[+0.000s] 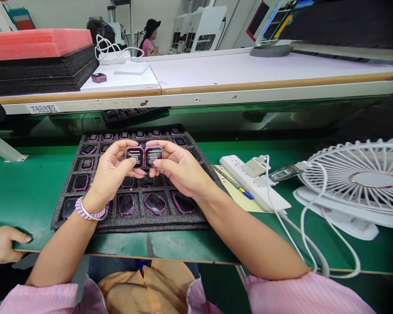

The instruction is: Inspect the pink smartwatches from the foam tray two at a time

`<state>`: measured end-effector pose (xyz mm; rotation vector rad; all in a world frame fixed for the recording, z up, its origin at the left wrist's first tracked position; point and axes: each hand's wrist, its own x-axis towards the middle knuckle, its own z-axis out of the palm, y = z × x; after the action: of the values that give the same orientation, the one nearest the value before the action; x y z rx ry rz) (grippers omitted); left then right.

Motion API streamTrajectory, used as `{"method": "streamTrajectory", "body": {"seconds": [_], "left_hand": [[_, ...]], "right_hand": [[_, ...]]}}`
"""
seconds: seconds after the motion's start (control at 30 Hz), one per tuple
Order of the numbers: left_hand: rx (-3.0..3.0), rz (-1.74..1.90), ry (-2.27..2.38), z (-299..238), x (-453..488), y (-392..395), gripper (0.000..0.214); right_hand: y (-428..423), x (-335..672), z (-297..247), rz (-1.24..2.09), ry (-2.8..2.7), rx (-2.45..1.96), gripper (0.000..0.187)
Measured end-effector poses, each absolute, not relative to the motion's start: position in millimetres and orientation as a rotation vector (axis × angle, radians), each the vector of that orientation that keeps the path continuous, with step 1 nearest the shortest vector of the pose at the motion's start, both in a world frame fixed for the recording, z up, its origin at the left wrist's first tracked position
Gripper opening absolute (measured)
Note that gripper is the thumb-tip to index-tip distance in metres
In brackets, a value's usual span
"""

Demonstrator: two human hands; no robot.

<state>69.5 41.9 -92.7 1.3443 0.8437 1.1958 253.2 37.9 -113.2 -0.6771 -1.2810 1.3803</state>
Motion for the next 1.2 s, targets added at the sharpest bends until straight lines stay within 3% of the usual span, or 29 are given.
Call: {"method": "streamTrajectory", "body": {"seconds": [0.47, 0.7, 1.2], "left_hand": [[1.347, 1.218, 0.785, -93.5, 69.2, 42.5, 0.049], [1.265, 1.165, 0.797, -92.1, 67.4, 42.0, 0.036], [1.259, 1.135, 0.789, -91.4, 68.9, 39.9, 0.038]], "right_hand": [[39.0, 251.7, -113.9, 1.344, -1.302, -0.698, 0.053], [42.3, 251.5, -117.4, 1.394, -1.181, -0.713, 0.037], [40.4, 251.6, -116.1, 1.358, -1.221, -0.75, 0.041]]}}
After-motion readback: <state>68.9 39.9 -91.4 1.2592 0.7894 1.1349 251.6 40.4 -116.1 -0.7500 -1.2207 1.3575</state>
